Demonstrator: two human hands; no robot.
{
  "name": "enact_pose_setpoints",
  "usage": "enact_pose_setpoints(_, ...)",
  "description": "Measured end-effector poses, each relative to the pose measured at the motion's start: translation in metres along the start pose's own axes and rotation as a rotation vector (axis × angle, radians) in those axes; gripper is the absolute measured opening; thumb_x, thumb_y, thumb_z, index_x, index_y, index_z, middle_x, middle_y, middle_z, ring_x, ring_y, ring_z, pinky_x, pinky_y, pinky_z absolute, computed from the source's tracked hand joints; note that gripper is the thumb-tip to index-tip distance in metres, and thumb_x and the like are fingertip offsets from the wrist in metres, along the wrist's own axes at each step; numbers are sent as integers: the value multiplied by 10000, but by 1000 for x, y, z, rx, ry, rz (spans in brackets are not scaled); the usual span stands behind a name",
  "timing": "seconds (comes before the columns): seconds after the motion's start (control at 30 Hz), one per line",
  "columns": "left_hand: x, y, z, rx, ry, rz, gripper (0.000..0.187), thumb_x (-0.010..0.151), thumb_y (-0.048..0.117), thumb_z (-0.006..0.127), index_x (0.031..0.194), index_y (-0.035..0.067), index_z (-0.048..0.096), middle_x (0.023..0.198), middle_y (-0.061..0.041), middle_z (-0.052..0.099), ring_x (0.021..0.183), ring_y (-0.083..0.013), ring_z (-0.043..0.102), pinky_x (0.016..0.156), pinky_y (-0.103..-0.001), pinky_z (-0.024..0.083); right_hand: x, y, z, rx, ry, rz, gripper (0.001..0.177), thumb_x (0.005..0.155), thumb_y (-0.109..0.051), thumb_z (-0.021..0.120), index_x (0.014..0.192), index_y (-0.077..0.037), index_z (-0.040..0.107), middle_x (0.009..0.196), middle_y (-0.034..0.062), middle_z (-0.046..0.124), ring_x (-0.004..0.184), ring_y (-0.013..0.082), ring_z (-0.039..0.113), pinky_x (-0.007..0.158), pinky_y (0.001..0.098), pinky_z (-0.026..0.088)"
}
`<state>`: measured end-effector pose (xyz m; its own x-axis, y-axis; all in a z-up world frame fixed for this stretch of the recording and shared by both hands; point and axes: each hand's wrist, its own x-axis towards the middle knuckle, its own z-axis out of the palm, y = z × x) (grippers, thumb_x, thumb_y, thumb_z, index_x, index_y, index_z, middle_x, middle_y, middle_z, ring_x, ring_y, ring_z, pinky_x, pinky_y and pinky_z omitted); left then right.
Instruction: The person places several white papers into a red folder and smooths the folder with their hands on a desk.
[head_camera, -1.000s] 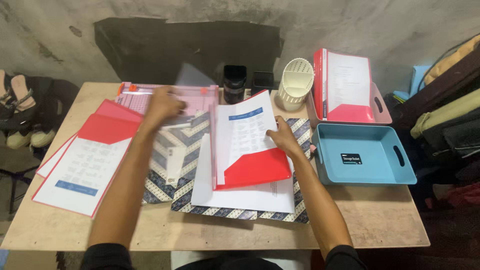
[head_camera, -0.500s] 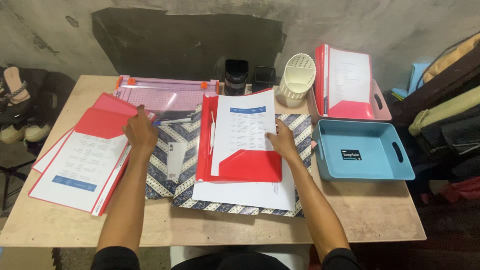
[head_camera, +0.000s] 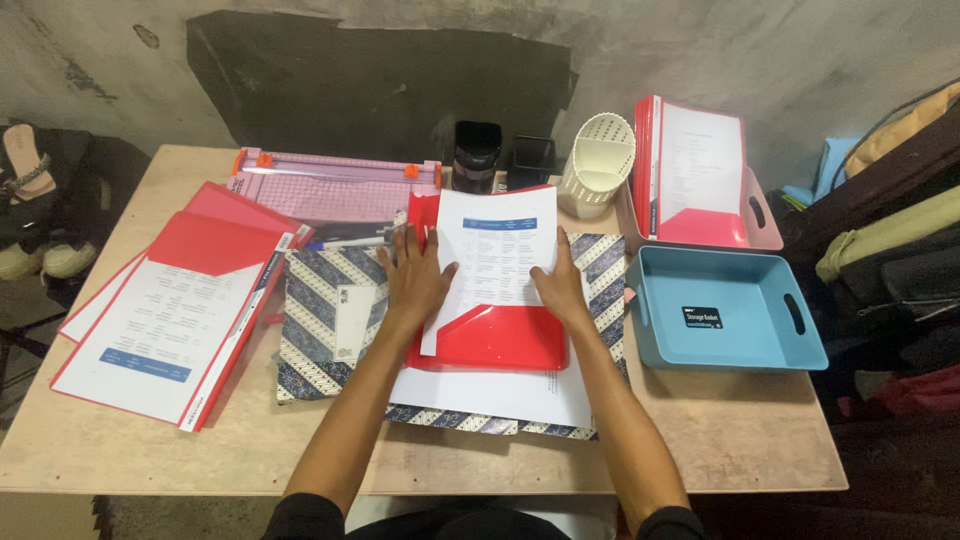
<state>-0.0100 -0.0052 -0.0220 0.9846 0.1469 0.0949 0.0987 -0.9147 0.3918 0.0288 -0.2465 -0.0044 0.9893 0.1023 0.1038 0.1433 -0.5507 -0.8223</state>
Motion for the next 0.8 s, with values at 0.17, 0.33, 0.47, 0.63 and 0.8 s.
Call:
enact_pose_setpoints(0.17,-2,-21,22,10,-97,29,699,975,596,492,1574,253,376,1656,-295,32,1529,-493,-76,1142,-755,-48,0,0,10,-495,-111,146,915,890,-278,643,1633,-65,154,1563,288,310,1462,398,297,1241,469,226)
enact_pose_setpoints(0.33,-2,-28,26,-38,-90,25,717,932,609,546,1535,232,453,1673,-298,16,1547,-481,-93,1160,-734,-66,1,41,30,-688,-96,-177,680,977,-331,463,1591,-78,319,1656,281,177,1555,426,111,1266,508,64)
enact_pose_setpoints(0.47,-3,-22,11,-75,-123,21,724,917,584,580,1523,208,460,1672,-294,-36,1535,-485,-117,1153,-729,-79,3,55,35,-709,-99,-167,661,998,-364,415,1591,-90,318,1662,270,176,1560,410,109,1263,513,63)
enact_pose_setpoints(0.63,-14,9,-28,173,-228,39,670,964,516,572,1488,108,490,1700,-277,-68,1557,-468,-126,1172,-710,-76,4,48,37,-740,-96,-151,627,1003,-294,408,1585,-84,311,1667,249,158,1555,392,93,1253,523,52)
enact_pose_setpoints(0.8,-18,38,19,254,-8,329,656,933,354,545,1539,121,455,1692,-195,165,1566,-380,98,1225,-628,27,-17,32,60,-635,-70,-297,593,1009,-244,413,1569,-53,370,1651,242,226,1536,403,169,1238,558,103)
